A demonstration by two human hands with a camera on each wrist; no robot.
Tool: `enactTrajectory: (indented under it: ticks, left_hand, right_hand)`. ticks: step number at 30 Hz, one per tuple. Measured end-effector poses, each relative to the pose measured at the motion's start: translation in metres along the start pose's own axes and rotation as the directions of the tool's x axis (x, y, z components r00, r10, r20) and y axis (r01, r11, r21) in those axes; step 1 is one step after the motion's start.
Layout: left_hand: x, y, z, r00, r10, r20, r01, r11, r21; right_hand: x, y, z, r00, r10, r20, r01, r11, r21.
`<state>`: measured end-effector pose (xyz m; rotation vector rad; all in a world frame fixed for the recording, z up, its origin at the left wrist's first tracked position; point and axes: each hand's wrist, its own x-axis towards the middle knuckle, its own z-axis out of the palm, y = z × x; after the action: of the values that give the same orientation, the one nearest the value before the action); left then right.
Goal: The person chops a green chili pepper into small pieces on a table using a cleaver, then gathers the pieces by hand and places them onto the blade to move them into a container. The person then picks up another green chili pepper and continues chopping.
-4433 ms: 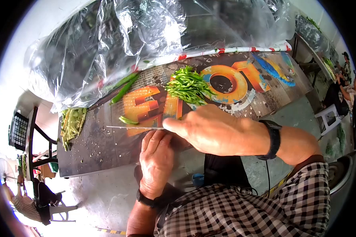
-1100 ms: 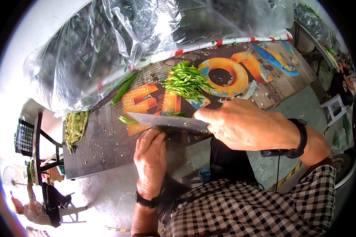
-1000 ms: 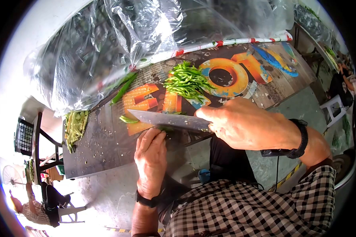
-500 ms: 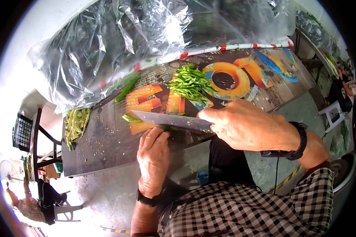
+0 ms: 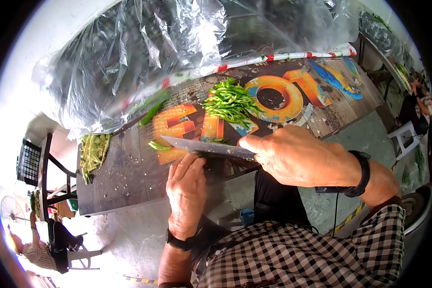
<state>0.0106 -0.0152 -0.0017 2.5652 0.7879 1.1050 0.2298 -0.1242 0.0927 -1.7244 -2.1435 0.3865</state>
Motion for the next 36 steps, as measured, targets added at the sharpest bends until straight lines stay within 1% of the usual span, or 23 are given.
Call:
enactTrajectory:
  ticks: [5,8,10,13,16,20,26,29,32,35,36]
  left_hand:
    - [-0.002,0.001,0.001,1.0,0.004,-0.024,-0.004,1.0,0.012]
    - [-0.001,0.001,0.002,1.0,0.016,-0.022,-0.015,0.999,0.034]
    - [0.0,0.0,0.001,1.0,0.025,0.0,-0.025,0.999,0.04]
    - [0.001,0.0,0.0,1.0,0.0,0.027,0.0,1.0,0.016]
    - [-0.001,0.002,0.0,0.999,-0.028,0.027,0.029,0.999,-0.026]
    - [-0.002,-0.001,0.002,1.0,-0.008,0.012,0.008,1.0,-0.013]
    - [-0.002,-0.002,0.001,1.0,0.013,0.011,-0.013,1.0,0.007]
    - [-0.002,-0.002,0.001,1.0,0.009,0.014,-0.009,1.0,0.004]
    - [-0.001,-0.001,0.0,1.0,0.016,0.017,-0.016,1.0,0.01]
    - [-0.001,-0.002,0.0,0.999,0.022,0.027,-0.023,1.0,0.018]
    - [-0.001,-0.003,0.0,0.999,0.022,0.031,-0.022,1.0,0.019]
  right_hand:
    - [-0.001,0.0,-0.002,1.0,-0.004,0.016,0.003,0.999,0.036]
    - [0.0,0.001,-0.001,0.999,0.007,0.041,-0.008,1.0,0.015]
    - [0.001,0.002,0.0,1.0,0.005,0.015,-0.005,1.0,0.009]
    - [0.0,0.003,0.0,1.0,0.0,-0.01,0.0,1.0,0.024]
    - [-0.001,0.004,-0.001,0.999,-0.011,-0.04,0.014,0.998,0.064]
    - [-0.002,0.002,-0.004,0.999,-0.032,-0.038,0.036,0.995,0.098]
    - [0.002,-0.001,-0.006,1.0,-0.015,0.017,0.015,1.0,0.026]
    - [0.006,-0.004,-0.014,0.997,-0.037,0.07,0.04,0.998,-0.045]
    - [0.011,-0.01,-0.023,0.992,-0.083,0.093,0.094,0.988,-0.12]
    - [0.017,-0.007,-0.026,0.98,-0.174,0.094,0.19,0.958,-0.213]
    - [0.02,-0.007,-0.027,0.978,-0.178,0.109,0.198,0.957,-0.211]
